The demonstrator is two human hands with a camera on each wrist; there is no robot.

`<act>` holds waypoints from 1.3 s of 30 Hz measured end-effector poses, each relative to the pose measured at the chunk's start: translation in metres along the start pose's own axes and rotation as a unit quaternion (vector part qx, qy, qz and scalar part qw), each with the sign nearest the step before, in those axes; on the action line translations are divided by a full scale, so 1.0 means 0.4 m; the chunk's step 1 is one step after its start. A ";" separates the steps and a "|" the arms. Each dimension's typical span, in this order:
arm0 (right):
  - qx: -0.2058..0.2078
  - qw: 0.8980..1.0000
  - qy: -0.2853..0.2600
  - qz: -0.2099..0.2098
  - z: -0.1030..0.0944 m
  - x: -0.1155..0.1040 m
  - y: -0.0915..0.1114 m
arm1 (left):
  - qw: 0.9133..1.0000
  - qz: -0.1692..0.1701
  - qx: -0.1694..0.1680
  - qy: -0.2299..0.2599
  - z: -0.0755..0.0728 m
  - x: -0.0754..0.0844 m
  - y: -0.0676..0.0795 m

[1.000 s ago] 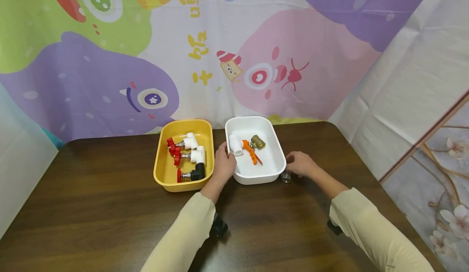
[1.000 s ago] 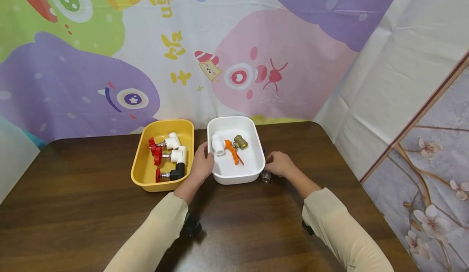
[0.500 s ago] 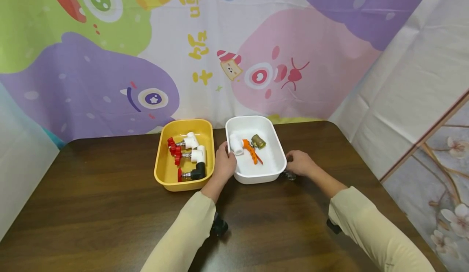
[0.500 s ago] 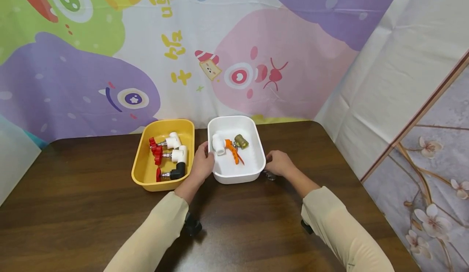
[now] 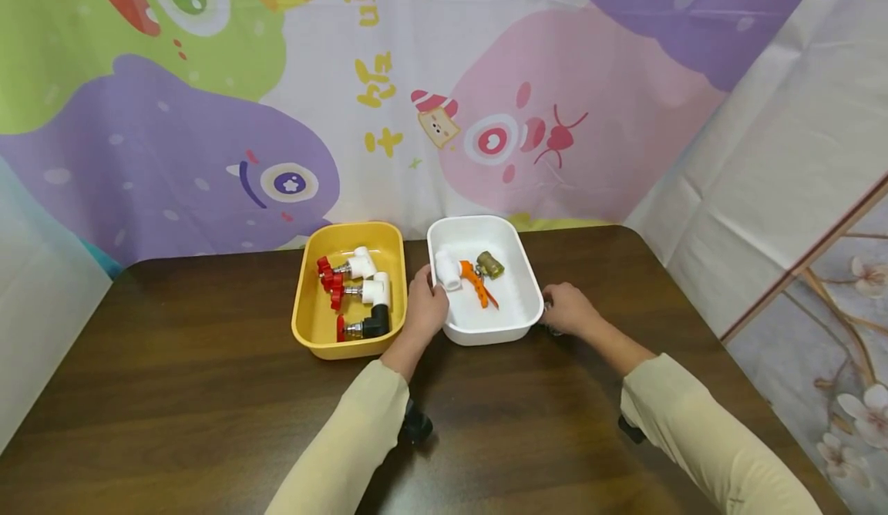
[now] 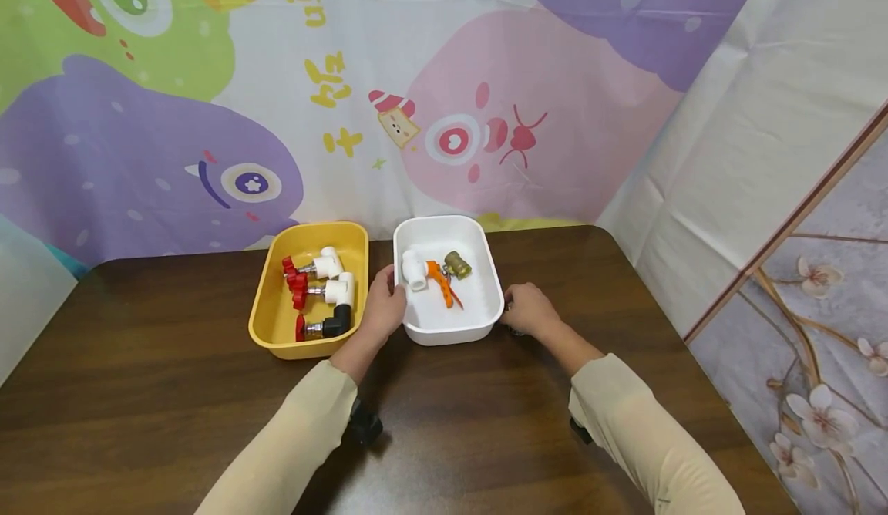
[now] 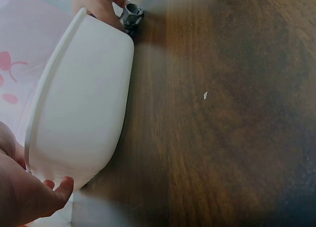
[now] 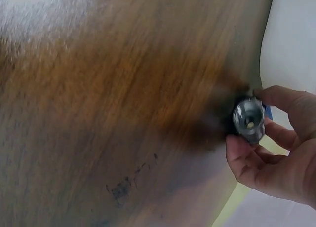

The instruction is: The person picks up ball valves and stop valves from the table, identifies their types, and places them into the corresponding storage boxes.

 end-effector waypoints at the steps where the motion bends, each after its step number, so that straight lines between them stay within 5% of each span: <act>1: 0.006 1.000 0.003 -0.002 0.000 -0.002 0.000 | 1.000 -0.001 0.000 -0.001 0.000 0.000 0.000; 9: 0.053 0.998 0.025 0.000 0.003 -0.006 0.004 | 1.000 -0.001 0.001 -0.005 -0.003 0.004 0.005; 20: 0.063 0.998 0.023 0.002 0.001 -0.001 0.011 | 1.000 0.000 0.001 -0.003 -0.003 0.005 0.008; 39: 0.092 0.995 -0.022 0.016 -0.111 -0.013 0.017 | 1.000 -0.007 0.000 -0.001 0.001 0.001 0.002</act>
Point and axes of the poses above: each hand's wrist, its own y-axis away from the middle knuckle, its own z-axis out of the palm, x = y × z, the point moved 6 cm from there along -y, towards the middle knuckle, and after that the axes turned 12 degrees about -x, right-handed, at the moved point
